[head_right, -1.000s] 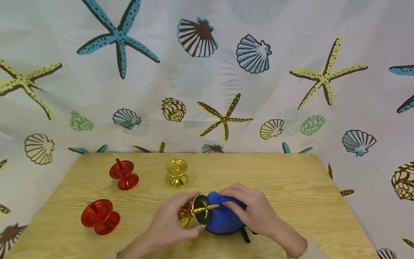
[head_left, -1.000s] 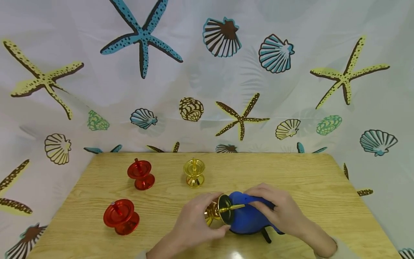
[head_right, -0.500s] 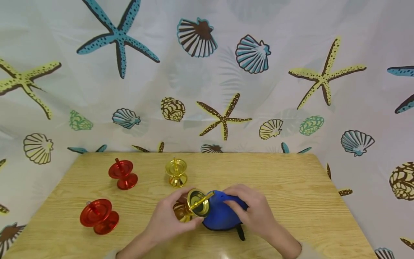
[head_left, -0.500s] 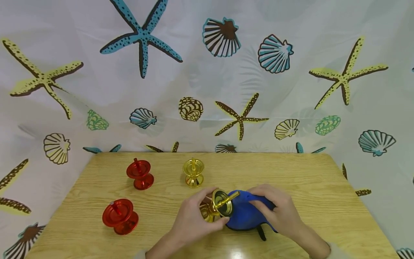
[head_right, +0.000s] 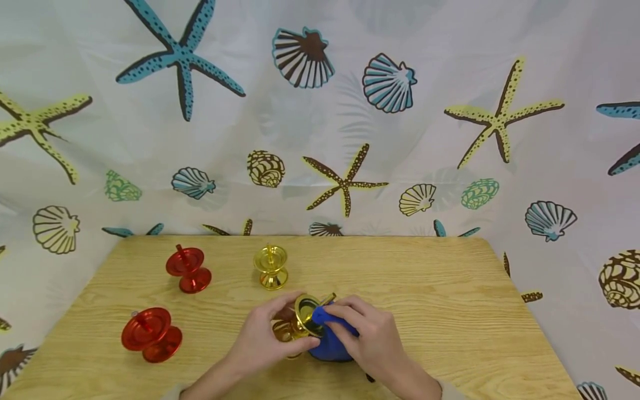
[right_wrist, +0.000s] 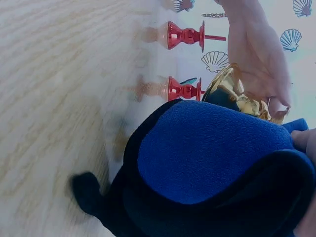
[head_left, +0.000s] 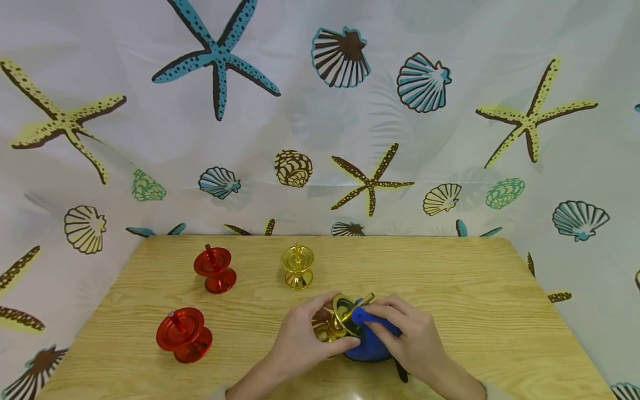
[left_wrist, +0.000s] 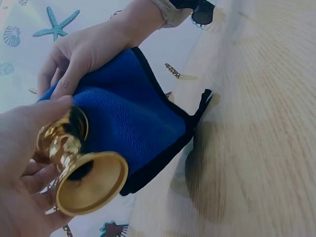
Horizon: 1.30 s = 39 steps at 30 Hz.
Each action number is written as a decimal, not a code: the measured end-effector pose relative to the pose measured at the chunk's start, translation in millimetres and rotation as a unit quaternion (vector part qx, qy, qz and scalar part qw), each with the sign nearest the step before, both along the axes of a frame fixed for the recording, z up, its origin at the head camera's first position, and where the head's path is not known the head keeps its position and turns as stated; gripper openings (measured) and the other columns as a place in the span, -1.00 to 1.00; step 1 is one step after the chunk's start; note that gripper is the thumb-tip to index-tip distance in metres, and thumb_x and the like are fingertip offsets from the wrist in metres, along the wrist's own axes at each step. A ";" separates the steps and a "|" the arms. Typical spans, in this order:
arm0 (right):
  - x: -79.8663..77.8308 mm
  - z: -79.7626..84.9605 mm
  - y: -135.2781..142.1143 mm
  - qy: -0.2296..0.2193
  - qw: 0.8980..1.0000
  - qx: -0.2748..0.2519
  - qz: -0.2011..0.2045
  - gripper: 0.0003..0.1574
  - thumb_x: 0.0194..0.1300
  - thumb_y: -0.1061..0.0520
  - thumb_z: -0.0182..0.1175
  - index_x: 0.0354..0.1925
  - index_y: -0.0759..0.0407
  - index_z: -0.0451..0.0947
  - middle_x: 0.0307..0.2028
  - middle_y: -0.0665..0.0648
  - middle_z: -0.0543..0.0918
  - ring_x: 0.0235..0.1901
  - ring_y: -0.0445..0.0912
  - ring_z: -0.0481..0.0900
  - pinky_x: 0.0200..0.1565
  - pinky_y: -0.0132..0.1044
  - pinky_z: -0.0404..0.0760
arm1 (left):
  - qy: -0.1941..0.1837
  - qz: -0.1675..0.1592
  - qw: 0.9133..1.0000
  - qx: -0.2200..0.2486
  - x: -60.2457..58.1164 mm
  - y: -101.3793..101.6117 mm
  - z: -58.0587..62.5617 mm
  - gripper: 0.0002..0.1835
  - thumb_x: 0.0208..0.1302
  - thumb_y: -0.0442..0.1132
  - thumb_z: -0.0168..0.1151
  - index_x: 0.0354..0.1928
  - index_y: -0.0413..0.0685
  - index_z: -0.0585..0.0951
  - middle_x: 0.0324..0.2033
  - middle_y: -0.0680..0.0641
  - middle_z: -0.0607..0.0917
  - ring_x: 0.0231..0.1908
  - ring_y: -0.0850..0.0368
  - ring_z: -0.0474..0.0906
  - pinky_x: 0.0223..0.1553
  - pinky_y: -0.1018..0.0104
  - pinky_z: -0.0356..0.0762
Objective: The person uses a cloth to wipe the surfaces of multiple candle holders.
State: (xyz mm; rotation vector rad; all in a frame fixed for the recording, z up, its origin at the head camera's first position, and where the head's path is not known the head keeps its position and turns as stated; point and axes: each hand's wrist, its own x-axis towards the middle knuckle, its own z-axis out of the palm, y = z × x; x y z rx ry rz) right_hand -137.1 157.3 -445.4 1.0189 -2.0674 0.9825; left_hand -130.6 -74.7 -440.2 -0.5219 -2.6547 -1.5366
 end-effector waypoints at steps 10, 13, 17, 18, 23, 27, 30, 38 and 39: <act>3.0 8.2 0.0 -0.034 0.999 0.012 -0.008 -0.53 0.03 0.42 0.56 -0.08 0.12 0.78 -0.21 0.05 0.79 -0.28 -0.10 0.82 -0.20 -0.53 0.72 | 0.006 -0.059 0.997 0.040 -3.8 -7.1 -2.3 -0.23 0.10 -0.21 0.66 0.36 -0.20 0.58 -0.03 -0.12 0.77 -0.19 0.21 0.81 -0.15 0.45 0.68; 7.2 9.8 -1.4 -0.060 0.998 0.012 -0.001 -0.58 0.08 0.40 0.54 -0.08 0.11 0.79 -0.21 0.03 0.79 -0.27 -0.14 0.80 -0.20 -0.55 0.70 | 0.031 -0.049 0.998 0.032 -2.6 -5.2 -3.8 -0.25 0.08 -0.23 0.67 0.34 -0.18 0.60 -0.04 -0.12 0.79 -0.22 0.18 0.81 -0.20 0.46 0.68; 12.5 11.5 -4.2 -0.094 0.995 0.014 -0.003 -0.65 0.15 0.36 0.53 -0.09 0.11 0.79 -0.22 0.00 0.79 -0.28 -0.21 0.78 -0.21 -0.55 0.69 | 0.083 -0.031 0.996 -0.011 0.6 -2.6 -4.5 -0.25 0.03 -0.30 0.68 0.32 -0.16 0.62 -0.07 -0.09 0.81 -0.26 0.17 0.81 -0.22 0.44 0.71; 13.3 12.5 -5.2 -0.105 0.994 0.015 -0.009 -0.68 0.16 0.34 0.52 -0.10 0.10 0.80 -0.22 -0.01 0.79 -0.28 -0.23 0.77 -0.22 -0.54 0.70 | 0.096 -0.025 0.995 -0.028 1.4 -2.0 -4.3 -0.25 0.02 -0.30 0.69 0.32 -0.15 0.62 -0.07 -0.08 0.81 -0.27 0.19 0.80 -0.22 0.43 0.71; 13.8 21.8 -12.4 -0.160 0.986 0.033 -0.041 -0.76 0.25 0.21 0.51 -0.09 0.06 0.81 -0.24 -0.07 0.82 -0.26 -0.27 0.78 -0.21 -0.43 0.74 | 0.145 0.012 0.982 -0.119 3.3 0.0 -3.2 -0.23 -0.05 -0.27 0.73 0.29 -0.10 0.66 -0.11 0.00 0.83 -0.28 0.26 0.72 -0.22 0.42 0.68; 12.3 29.6 -18.1 -0.179 0.981 0.059 -0.055 -0.80 0.31 0.15 0.48 -0.07 0.03 0.81 -0.24 -0.07 0.83 -0.26 -0.24 0.79 -0.19 -0.37 0.76 | 0.154 0.027 0.976 -0.149 4.0 0.0 -1.4 -0.25 -0.05 -0.25 0.74 0.28 -0.08 0.67 -0.13 0.03 0.83 -0.29 0.25 0.70 -0.27 0.41 0.63; 12.9 31.7 -19.5 -0.182 0.980 0.067 -0.051 -0.79 0.31 0.15 0.48 -0.07 0.03 0.81 -0.24 -0.08 0.82 -0.25 -0.25 0.78 -0.18 -0.36 0.76 | 0.135 0.025 0.981 -0.137 4.6 -0.7 -0.6 -0.26 -0.03 -0.25 0.73 0.27 -0.10 0.66 -0.13 0.01 0.84 -0.30 0.26 0.73 -0.26 0.41 0.65; 8.7 20.8 -11.6 -0.087 0.995 0.048 0.014 -0.62 0.16 0.32 0.53 -0.04 0.07 0.79 -0.19 0.00 0.81 -0.25 -0.19 0.81 -0.17 -0.48 0.74 | 0.048 0.012 0.998 -0.037 2.5 -6.2 0.5 -0.26 -0.01 -0.32 0.70 0.29 -0.11 0.64 -0.12 0.00 0.83 -0.30 0.27 0.78 -0.27 0.48 0.67; 7.1 19.3 -9.7 -0.071 0.996 0.045 0.029 -0.58 0.13 0.35 0.54 -0.03 0.08 0.78 -0.18 0.02 0.81 -0.24 -0.16 0.82 -0.16 -0.49 0.74 | 0.036 0.010 0.999 -0.024 1.9 -7.0 0.9 -0.26 -0.01 -0.32 0.70 0.29 -0.12 0.64 -0.12 -0.01 0.83 -0.30 0.28 0.78 -0.28 0.48 0.67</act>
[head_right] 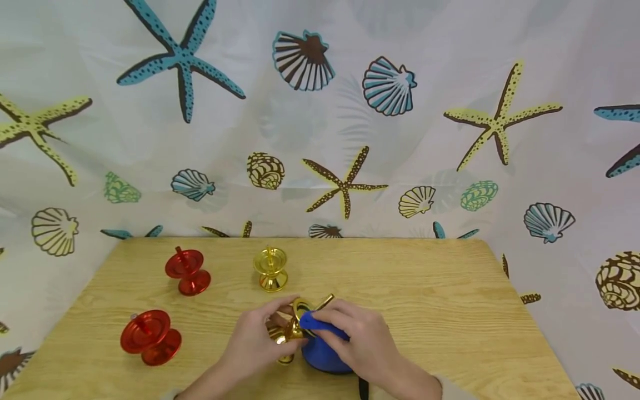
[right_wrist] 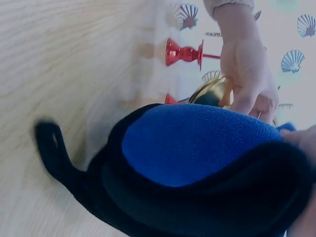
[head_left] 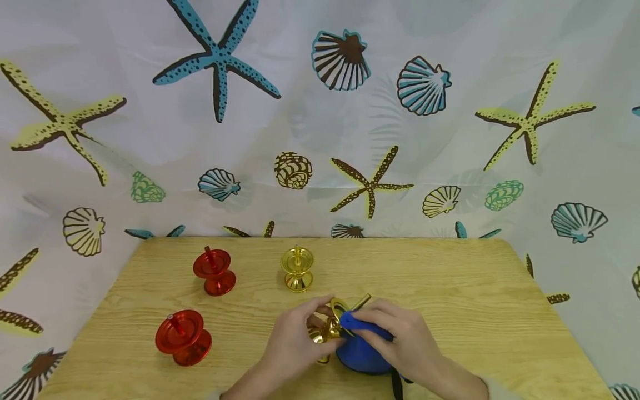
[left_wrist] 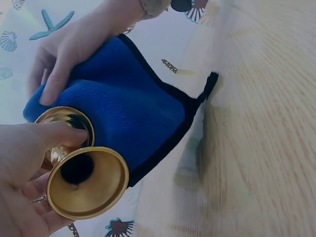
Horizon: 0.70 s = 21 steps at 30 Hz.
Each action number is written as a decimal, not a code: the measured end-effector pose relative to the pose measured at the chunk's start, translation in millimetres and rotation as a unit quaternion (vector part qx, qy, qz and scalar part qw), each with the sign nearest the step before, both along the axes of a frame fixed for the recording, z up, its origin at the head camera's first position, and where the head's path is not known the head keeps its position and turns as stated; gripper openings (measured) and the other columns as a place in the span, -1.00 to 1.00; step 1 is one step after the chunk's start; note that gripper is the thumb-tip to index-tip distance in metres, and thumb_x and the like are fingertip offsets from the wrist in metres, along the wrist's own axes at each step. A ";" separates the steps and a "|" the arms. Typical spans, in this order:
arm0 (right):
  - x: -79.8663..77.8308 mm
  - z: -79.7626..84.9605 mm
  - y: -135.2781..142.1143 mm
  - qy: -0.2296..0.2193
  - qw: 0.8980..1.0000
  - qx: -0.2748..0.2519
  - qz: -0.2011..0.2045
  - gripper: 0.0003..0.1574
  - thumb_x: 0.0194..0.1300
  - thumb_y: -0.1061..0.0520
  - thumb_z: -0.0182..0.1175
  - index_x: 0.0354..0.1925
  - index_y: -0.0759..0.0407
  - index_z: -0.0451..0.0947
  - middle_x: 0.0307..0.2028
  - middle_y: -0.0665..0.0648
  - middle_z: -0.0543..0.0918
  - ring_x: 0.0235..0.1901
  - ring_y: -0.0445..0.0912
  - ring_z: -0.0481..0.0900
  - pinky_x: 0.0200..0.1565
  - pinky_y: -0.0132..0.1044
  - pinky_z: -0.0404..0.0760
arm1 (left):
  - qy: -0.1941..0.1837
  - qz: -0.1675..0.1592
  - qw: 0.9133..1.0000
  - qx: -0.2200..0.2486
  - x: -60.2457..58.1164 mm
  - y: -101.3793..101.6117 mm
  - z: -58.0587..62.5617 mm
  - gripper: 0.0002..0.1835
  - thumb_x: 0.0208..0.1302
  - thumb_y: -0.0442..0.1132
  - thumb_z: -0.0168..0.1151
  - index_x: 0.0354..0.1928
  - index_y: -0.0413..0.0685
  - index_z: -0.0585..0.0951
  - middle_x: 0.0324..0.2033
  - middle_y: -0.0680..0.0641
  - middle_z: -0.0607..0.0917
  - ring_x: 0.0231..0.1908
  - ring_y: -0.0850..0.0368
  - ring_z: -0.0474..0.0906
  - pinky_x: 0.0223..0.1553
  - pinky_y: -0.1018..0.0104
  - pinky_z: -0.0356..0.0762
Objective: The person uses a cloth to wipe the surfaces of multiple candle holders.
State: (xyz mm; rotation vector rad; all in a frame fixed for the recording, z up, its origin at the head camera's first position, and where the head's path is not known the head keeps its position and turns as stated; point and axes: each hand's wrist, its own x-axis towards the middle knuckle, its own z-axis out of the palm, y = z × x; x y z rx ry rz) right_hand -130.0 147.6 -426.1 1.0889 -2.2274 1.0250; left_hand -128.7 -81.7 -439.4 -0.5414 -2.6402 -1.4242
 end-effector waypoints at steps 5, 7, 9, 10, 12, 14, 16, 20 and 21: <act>-9.0 -7.2 10.4 0.063 0.996 -0.012 0.058 -0.41 -0.02 0.47 0.55 0.01 0.14 0.75 -0.14 0.12 0.81 -0.21 -0.06 0.83 -0.10 -0.49 0.74 | -0.057 -0.007 0.998 0.030 -1.5 -4.0 3.1 -0.27 0.02 -0.23 0.69 0.31 -0.05 0.64 -0.10 -0.01 0.81 -0.31 0.36 0.72 -0.24 0.46 0.67; -12.6 -10.3 13.6 0.078 0.995 -0.012 0.064 -0.37 -0.05 0.48 0.55 0.02 0.14 0.76 -0.13 0.13 0.81 -0.19 -0.04 0.83 -0.08 -0.48 0.74 | -0.078 -0.006 0.996 0.035 -1.4 -5.4 4.9 -0.26 0.04 -0.18 0.69 0.32 -0.02 0.63 -0.09 -0.01 0.81 -0.31 0.34 0.70 -0.23 0.43 0.68; -14.2 -13.4 15.6 0.086 0.994 -0.012 0.060 -0.40 -0.04 0.47 0.55 0.01 0.14 0.76 -0.13 0.13 0.82 -0.19 -0.03 0.83 -0.06 -0.47 0.74 | -0.089 -0.002 0.995 0.039 -0.5 -6.4 6.6 -0.26 0.05 -0.15 0.69 0.32 -0.01 0.63 -0.09 -0.01 0.80 -0.31 0.34 0.68 -0.22 0.42 0.68; -14.4 -15.0 16.2 0.087 0.994 -0.015 0.058 -0.43 -0.01 0.46 0.55 0.00 0.14 0.76 -0.13 0.13 0.82 -0.19 -0.02 0.83 -0.06 -0.46 0.74 | -0.093 0.000 0.995 0.041 0.1 -6.6 7.4 -0.26 0.05 -0.14 0.69 0.32 -0.01 0.63 -0.09 -0.01 0.80 -0.31 0.34 0.67 -0.22 0.41 0.68; -13.9 -17.8 16.2 0.087 0.995 -0.021 0.052 -0.59 0.15 0.37 0.52 -0.01 0.15 0.77 -0.14 0.14 0.82 -0.20 0.00 0.83 -0.06 -0.46 0.75 | -0.094 0.004 0.995 0.042 1.3 -6.4 8.7 -0.26 0.04 -0.13 0.69 0.32 -0.02 0.64 -0.09 -0.02 0.81 -0.32 0.33 0.67 -0.23 0.41 0.67; -12.4 -19.3 15.2 0.089 0.995 -0.026 0.048 -0.76 0.32 0.25 0.45 -0.03 0.17 0.77 -0.15 0.15 0.82 -0.21 0.01 0.83 -0.07 -0.45 0.75 | -0.090 0.007 0.995 0.041 2.4 -5.8 8.9 -0.26 0.04 -0.13 0.69 0.31 -0.03 0.64 -0.10 -0.02 0.81 -0.33 0.35 0.66 -0.25 0.42 0.66; -11.5 -19.7 13.3 0.087 0.994 -0.032 0.049 -0.81 0.39 0.21 0.40 -0.03 0.19 0.77 -0.16 0.16 0.81 -0.22 0.01 0.83 -0.09 -0.45 0.75 | -0.080 0.007 0.996 0.036 3.2 -4.8 8.0 -0.26 0.04 -0.14 0.69 0.31 -0.03 0.64 -0.10 -0.02 0.82 -0.33 0.36 0.66 -0.26 0.43 0.66; -9.1 -17.1 7.0 0.075 0.995 -0.040 0.060 -0.65 0.18 0.38 0.50 -0.05 0.21 0.77 -0.18 0.16 0.80 -0.25 -0.02 0.82 -0.14 -0.48 0.74 | -0.037 0.006 0.999 0.027 5.4 -3.1 3.9 -0.28 0.03 -0.18 0.70 0.28 -0.05 0.65 -0.12 -0.03 0.83 -0.33 0.30 0.74 -0.30 0.47 0.65; -8.1 -16.0 5.1 0.069 0.995 -0.042 0.064 -0.58 0.10 0.44 0.52 -0.04 0.21 0.77 -0.19 0.16 0.80 -0.26 -0.04 0.81 -0.15 -0.49 0.73 | -0.025 0.005 0.999 0.021 6.3 -2.7 2.6 -0.29 0.02 -0.19 0.70 0.28 -0.06 0.66 -0.12 -0.03 0.83 -0.32 0.28 0.77 -0.32 0.48 0.65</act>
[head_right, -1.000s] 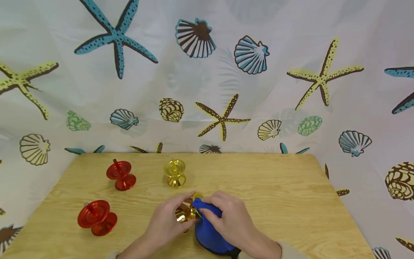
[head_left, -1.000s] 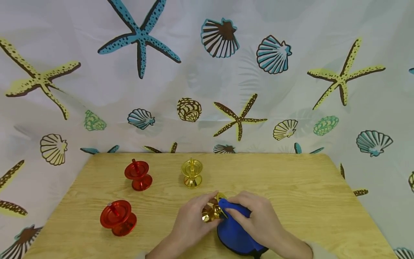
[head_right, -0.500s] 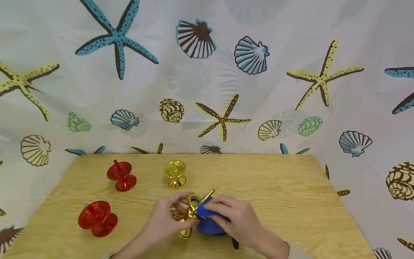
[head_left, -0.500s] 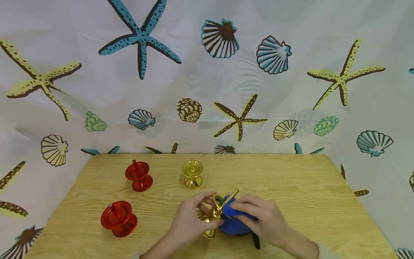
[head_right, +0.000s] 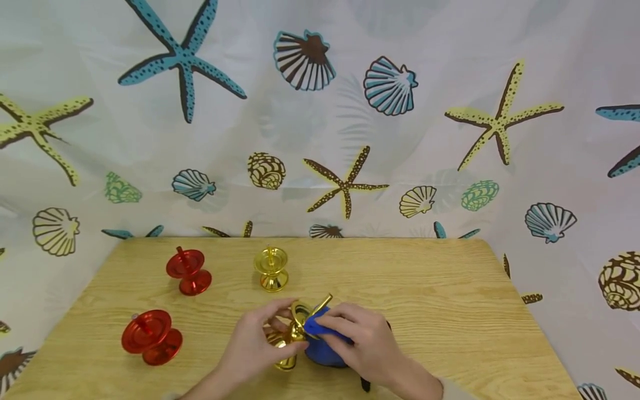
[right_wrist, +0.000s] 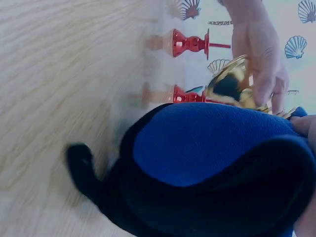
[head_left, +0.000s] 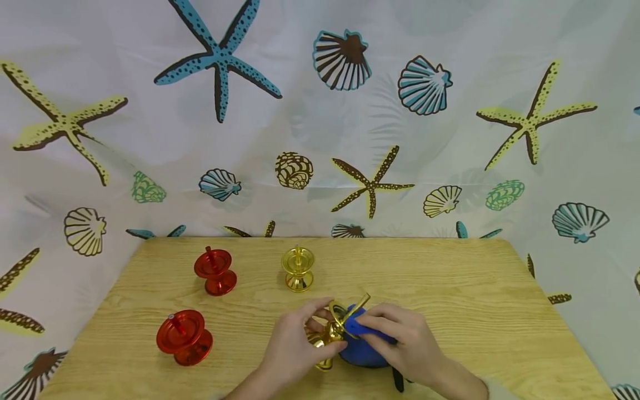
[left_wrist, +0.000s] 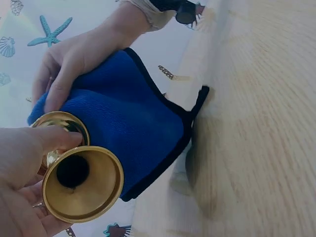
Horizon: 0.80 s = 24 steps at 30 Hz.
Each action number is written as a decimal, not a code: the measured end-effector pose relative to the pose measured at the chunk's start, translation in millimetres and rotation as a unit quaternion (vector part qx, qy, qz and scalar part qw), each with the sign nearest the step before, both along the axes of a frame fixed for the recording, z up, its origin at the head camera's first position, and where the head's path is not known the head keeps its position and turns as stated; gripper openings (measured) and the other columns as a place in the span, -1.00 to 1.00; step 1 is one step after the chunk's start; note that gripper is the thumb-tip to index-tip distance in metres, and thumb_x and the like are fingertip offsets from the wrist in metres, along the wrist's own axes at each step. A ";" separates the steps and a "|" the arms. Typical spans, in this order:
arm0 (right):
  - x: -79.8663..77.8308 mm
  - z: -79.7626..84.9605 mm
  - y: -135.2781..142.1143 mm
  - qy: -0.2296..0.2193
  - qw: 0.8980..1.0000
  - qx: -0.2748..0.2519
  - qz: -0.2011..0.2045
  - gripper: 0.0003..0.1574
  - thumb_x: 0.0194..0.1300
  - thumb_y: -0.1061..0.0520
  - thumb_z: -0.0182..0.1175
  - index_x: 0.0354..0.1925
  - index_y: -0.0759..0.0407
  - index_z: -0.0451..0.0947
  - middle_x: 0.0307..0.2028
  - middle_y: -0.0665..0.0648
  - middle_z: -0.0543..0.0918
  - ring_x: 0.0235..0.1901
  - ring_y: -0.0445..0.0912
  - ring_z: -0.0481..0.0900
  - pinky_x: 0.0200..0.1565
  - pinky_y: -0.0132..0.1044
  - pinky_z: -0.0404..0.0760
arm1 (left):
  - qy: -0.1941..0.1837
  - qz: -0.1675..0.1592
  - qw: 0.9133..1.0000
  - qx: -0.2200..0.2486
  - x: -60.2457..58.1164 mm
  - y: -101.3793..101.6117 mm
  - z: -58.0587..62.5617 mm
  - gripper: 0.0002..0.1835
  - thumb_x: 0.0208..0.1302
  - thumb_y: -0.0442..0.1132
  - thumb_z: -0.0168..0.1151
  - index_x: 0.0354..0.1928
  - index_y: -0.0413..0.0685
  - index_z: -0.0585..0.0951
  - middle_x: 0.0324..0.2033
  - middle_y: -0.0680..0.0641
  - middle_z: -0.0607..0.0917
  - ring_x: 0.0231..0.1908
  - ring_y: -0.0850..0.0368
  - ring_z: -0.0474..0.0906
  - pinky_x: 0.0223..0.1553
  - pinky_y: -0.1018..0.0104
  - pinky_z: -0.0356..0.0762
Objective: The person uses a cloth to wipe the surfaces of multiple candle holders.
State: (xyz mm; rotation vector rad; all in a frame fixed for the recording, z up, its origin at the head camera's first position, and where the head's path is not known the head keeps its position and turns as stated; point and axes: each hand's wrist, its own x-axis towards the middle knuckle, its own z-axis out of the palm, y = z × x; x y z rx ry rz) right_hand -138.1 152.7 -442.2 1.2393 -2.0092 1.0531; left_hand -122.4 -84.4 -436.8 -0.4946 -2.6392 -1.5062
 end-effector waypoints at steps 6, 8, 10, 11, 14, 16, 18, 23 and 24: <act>5.7 7.0 -8.0 -0.040 0.999 0.014 -0.003 -0.53 0.07 0.47 0.51 -0.03 0.20 0.78 -0.19 0.11 0.79 -0.28 -0.12 0.80 -0.18 -0.53 0.71 | 0.062 0.009 0.996 -0.063 4.0 3.0 -5.7 -0.28 0.00 -0.22 0.71 0.27 -0.12 0.66 -0.13 -0.01 0.85 -0.34 0.25 0.81 -0.34 0.47 0.65; 6.2 8.5 -9.2 -0.049 0.999 0.020 -0.012 -0.56 0.10 0.45 0.51 -0.03 0.18 0.78 -0.19 0.09 0.79 -0.27 -0.14 0.81 -0.17 -0.54 0.71 | 0.067 0.012 0.995 -0.075 4.3 3.6 -6.4 -0.28 0.00 -0.22 0.71 0.27 -0.14 0.66 -0.14 0.00 0.85 -0.34 0.27 0.80 -0.33 0.46 0.66; 5.8 9.2 -9.9 -0.047 0.998 0.025 -0.016 -0.56 0.09 0.44 0.51 -0.03 0.19 0.78 -0.19 0.10 0.79 -0.27 -0.13 0.82 -0.17 -0.53 0.72 | 0.059 0.013 0.995 -0.075 4.1 3.8 -6.2 -0.28 0.01 -0.23 0.70 0.27 -0.14 0.65 -0.14 0.00 0.85 -0.34 0.29 0.80 -0.32 0.46 0.66; 5.4 9.3 -9.7 -0.043 0.999 0.028 -0.017 -0.55 0.08 0.44 0.52 -0.04 0.18 0.78 -0.19 0.10 0.79 -0.26 -0.13 0.82 -0.16 -0.52 0.73 | 0.054 0.012 0.996 -0.071 3.9 3.7 -6.4 -0.28 0.01 -0.23 0.70 0.27 -0.15 0.65 -0.14 0.00 0.85 -0.34 0.29 0.79 -0.32 0.46 0.65; 3.7 9.3 -7.4 -0.016 0.999 0.044 -0.017 -0.50 0.03 0.43 0.56 -0.03 0.16 0.76 -0.17 0.09 0.79 -0.25 -0.12 0.82 -0.13 -0.50 0.74 | 0.029 0.008 0.998 -0.050 3.1 3.1 -6.2 -0.29 0.00 -0.25 0.70 0.26 -0.16 0.66 -0.14 -0.01 0.84 -0.34 0.32 0.77 -0.33 0.48 0.64; 2.5 8.6 -4.9 0.006 0.998 0.054 -0.019 -0.45 -0.03 0.43 0.59 -0.03 0.15 0.74 -0.16 0.09 0.78 -0.23 -0.11 0.82 -0.12 -0.47 0.75 | 0.011 0.005 0.999 -0.035 2.7 2.8 -5.8 -0.30 0.00 -0.25 0.70 0.25 -0.16 0.66 -0.14 -0.01 0.84 -0.34 0.35 0.74 -0.32 0.48 0.64; 1.5 7.0 -2.1 0.024 0.998 0.061 -0.024 -0.41 -0.09 0.42 0.62 -0.04 0.14 0.73 -0.15 0.09 0.78 -0.23 -0.10 0.82 -0.11 -0.45 0.75 | -0.006 0.003 1.000 -0.022 2.4 2.6 -5.1 -0.30 0.00 -0.24 0.69 0.25 -0.16 0.66 -0.14 -0.01 0.84 -0.35 0.37 0.73 -0.30 0.48 0.65; 0.8 1.0 3.8 0.042 0.996 0.066 -0.051 -0.37 -0.20 0.42 0.67 -0.10 0.13 0.72 -0.18 0.07 0.77 -0.23 -0.09 0.81 -0.09 -0.44 0.76 | -0.020 -0.001 1.000 -0.009 2.1 2.1 -4.3 -0.31 0.01 -0.20 0.70 0.24 -0.15 0.67 -0.15 -0.01 0.85 -0.37 0.41 0.71 -0.29 0.46 0.66; 0.4 0.1 4.5 0.046 0.995 0.064 -0.054 -0.41 -0.16 0.40 0.66 -0.10 0.14 0.72 -0.18 0.07 0.77 -0.24 -0.09 0.81 -0.10 -0.44 0.76 | -0.020 -0.001 1.000 -0.009 2.2 1.8 -4.3 -0.31 0.00 -0.20 0.70 0.23 -0.15 0.67 -0.15 -0.01 0.85 -0.37 0.41 0.71 -0.28 0.46 0.66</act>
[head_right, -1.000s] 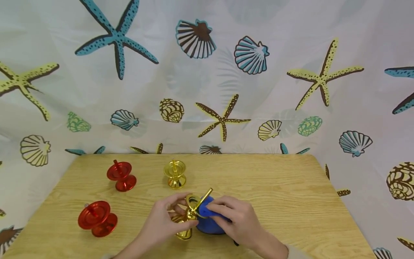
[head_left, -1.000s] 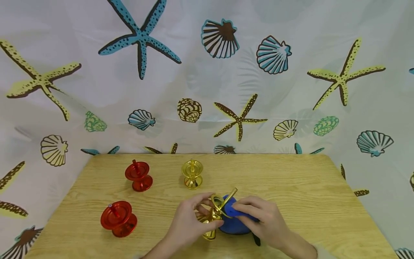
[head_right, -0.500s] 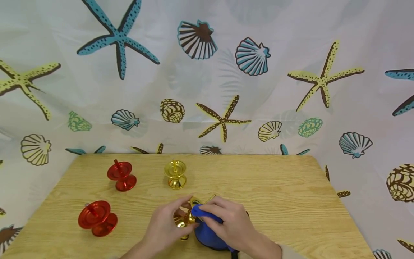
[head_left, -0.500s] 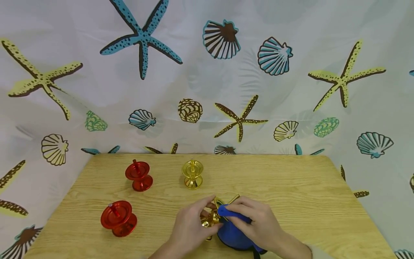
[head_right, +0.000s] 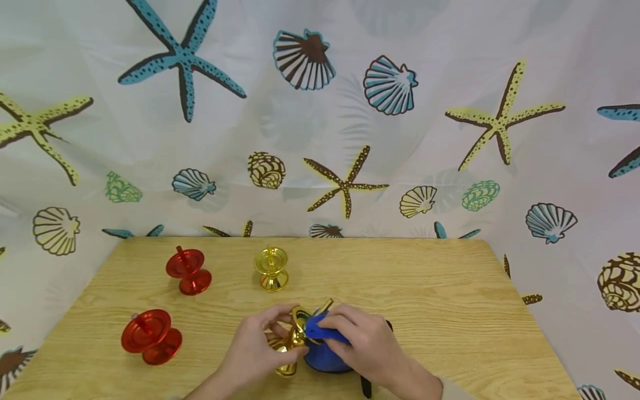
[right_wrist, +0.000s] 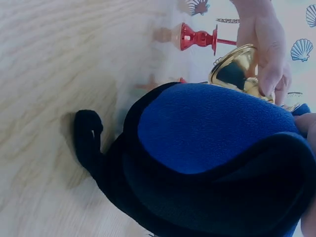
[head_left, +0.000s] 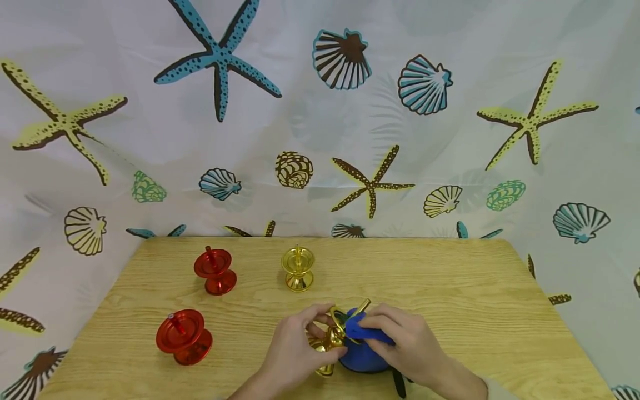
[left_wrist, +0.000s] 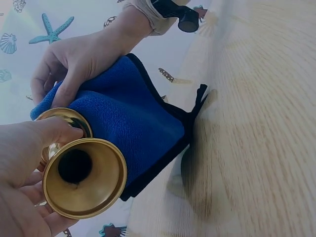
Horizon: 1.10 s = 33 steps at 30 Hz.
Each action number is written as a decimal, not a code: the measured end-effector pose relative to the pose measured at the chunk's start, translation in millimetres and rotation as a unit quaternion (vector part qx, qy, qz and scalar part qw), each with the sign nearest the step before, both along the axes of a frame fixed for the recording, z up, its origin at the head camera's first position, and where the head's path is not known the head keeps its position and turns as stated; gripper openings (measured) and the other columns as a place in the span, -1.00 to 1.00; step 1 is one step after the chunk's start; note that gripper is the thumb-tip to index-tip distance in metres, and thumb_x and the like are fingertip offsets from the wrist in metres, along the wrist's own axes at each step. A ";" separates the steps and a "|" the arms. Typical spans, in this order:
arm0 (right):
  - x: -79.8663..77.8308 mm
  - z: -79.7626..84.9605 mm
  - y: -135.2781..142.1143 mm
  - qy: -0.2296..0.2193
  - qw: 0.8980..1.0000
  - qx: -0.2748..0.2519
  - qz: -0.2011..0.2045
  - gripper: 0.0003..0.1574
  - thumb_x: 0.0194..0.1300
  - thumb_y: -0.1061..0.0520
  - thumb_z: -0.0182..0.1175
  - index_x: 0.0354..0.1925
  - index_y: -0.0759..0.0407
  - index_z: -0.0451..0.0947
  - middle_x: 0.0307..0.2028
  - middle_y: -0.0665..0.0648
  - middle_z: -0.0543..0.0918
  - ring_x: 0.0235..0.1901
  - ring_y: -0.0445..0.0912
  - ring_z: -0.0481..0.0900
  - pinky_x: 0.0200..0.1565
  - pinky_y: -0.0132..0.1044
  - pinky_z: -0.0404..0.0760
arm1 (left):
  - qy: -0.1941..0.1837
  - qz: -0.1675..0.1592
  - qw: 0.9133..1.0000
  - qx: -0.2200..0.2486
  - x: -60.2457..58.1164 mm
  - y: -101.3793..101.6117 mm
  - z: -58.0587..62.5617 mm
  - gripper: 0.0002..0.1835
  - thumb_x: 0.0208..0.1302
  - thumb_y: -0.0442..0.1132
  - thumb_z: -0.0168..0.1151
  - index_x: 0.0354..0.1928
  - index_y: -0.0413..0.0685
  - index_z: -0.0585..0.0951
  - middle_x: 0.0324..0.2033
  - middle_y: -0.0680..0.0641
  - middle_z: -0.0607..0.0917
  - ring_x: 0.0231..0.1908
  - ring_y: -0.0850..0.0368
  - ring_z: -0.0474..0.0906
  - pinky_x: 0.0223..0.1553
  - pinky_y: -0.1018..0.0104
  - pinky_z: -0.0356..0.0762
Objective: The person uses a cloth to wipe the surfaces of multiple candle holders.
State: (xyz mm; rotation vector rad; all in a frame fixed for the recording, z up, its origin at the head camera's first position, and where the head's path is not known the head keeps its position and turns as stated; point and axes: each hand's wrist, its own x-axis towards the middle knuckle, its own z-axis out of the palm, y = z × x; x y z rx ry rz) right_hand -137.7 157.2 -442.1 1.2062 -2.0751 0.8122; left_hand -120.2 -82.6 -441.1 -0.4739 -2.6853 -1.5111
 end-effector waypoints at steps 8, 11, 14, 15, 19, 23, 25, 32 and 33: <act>-6.7 4.6 9.0 0.034 0.998 -0.038 -0.030 -0.62 0.59 -0.05 0.11 -0.16 0.18 0.72 -0.25 0.10 0.76 -0.34 -0.09 0.80 -0.16 -0.45 0.76 | -0.004 -0.006 1.000 -0.007 0.6 -1.8 -1.0 -0.30 -0.01 -0.21 0.70 0.23 -0.14 0.67 -0.14 -0.04 0.85 -0.36 0.39 0.74 -0.27 0.45 0.67; -9.4 10.0 14.1 0.030 0.997 -0.051 -0.040 -0.59 0.59 -0.07 0.11 -0.17 0.18 0.72 -0.27 0.10 0.75 -0.36 -0.06 0.79 -0.16 -0.45 0.76 | -0.012 -0.006 1.000 -0.007 1.2 -2.5 -1.0 -0.29 -0.01 -0.18 0.70 0.24 -0.12 0.67 -0.14 -0.03 0.85 -0.36 0.41 0.73 -0.27 0.45 0.67; -10.9 13.2 17.0 0.027 0.997 -0.055 -0.046 -0.58 0.59 -0.08 0.10 -0.18 0.18 0.72 -0.28 0.10 0.75 -0.37 -0.06 0.79 -0.17 -0.44 0.77 | -0.014 -0.003 1.000 -0.009 1.7 -2.5 -0.5 -0.29 -0.01 -0.17 0.70 0.24 -0.12 0.67 -0.15 -0.02 0.84 -0.36 0.43 0.72 -0.28 0.45 0.65; -11.0 13.4 17.1 0.027 0.997 -0.054 -0.047 -0.58 0.59 -0.08 0.10 -0.18 0.17 0.72 -0.28 0.09 0.75 -0.38 -0.06 0.79 -0.18 -0.44 0.77 | -0.014 -0.001 1.000 -0.010 1.9 -2.3 -0.4 -0.29 -0.02 -0.17 0.70 0.24 -0.11 0.67 -0.15 -0.01 0.84 -0.36 0.43 0.71 -0.28 0.45 0.65; -9.4 10.4 14.0 0.023 0.998 -0.050 -0.039 -0.60 0.59 -0.07 0.10 -0.16 0.17 0.71 -0.27 0.08 0.75 -0.36 -0.07 0.79 -0.20 -0.44 0.76 | -0.008 0.008 1.000 -0.010 2.4 -1.2 0.1 -0.31 -0.03 -0.15 0.71 0.21 -0.09 0.69 -0.16 0.02 0.85 -0.36 0.45 0.70 -0.28 0.47 0.63; -5.7 4.1 8.6 0.018 0.998 -0.046 -0.028 -0.67 0.58 -0.04 0.16 -0.12 0.15 0.71 -0.25 0.08 0.77 -0.34 -0.08 0.81 -0.20 -0.45 0.76 | -0.007 0.011 1.000 -0.005 2.4 -0.6 1.4 -0.32 -0.02 -0.14 0.71 0.20 -0.09 0.69 -0.16 0.02 0.85 -0.37 0.46 0.69 -0.28 0.46 0.64; -3.8 0.5 6.1 0.011 0.999 -0.043 -0.018 -0.76 0.53 0.01 0.25 -0.09 0.14 0.73 -0.24 0.08 0.80 -0.33 -0.09 0.82 -0.20 -0.45 0.76 | -0.005 0.012 1.000 -0.004 1.9 -0.3 2.7 -0.32 -0.01 -0.14 0.71 0.20 -0.09 0.69 -0.16 0.02 0.85 -0.36 0.45 0.69 -0.28 0.46 0.65; 1.7 -4.2 -3.1 -0.057 0.997 -0.049 0.009 -0.66 0.20 0.31 0.52 -0.05 0.11 0.76 -0.24 0.07 0.82 -0.30 -0.13 0.83 -0.18 -0.48 0.74 | 0.028 0.008 0.999 -0.015 0.2 -0.3 2.1 -0.31 -0.01 -0.21 0.70 0.23 -0.12 0.68 -0.16 0.02 0.85 -0.35 0.37 0.75 -0.30 0.48 0.65; 2.5 -3.3 -4.7 -0.072 0.996 -0.051 0.011 -0.67 0.21 0.32 0.51 -0.05 0.11 0.76 -0.24 0.06 0.82 -0.29 -0.14 0.82 -0.18 -0.48 0.74 | 0.039 0.006 0.999 -0.022 0.3 -0.4 1.2 -0.31 -0.01 -0.23 0.70 0.22 -0.13 0.68 -0.16 0.02 0.85 -0.35 0.34 0.77 -0.30 0.48 0.66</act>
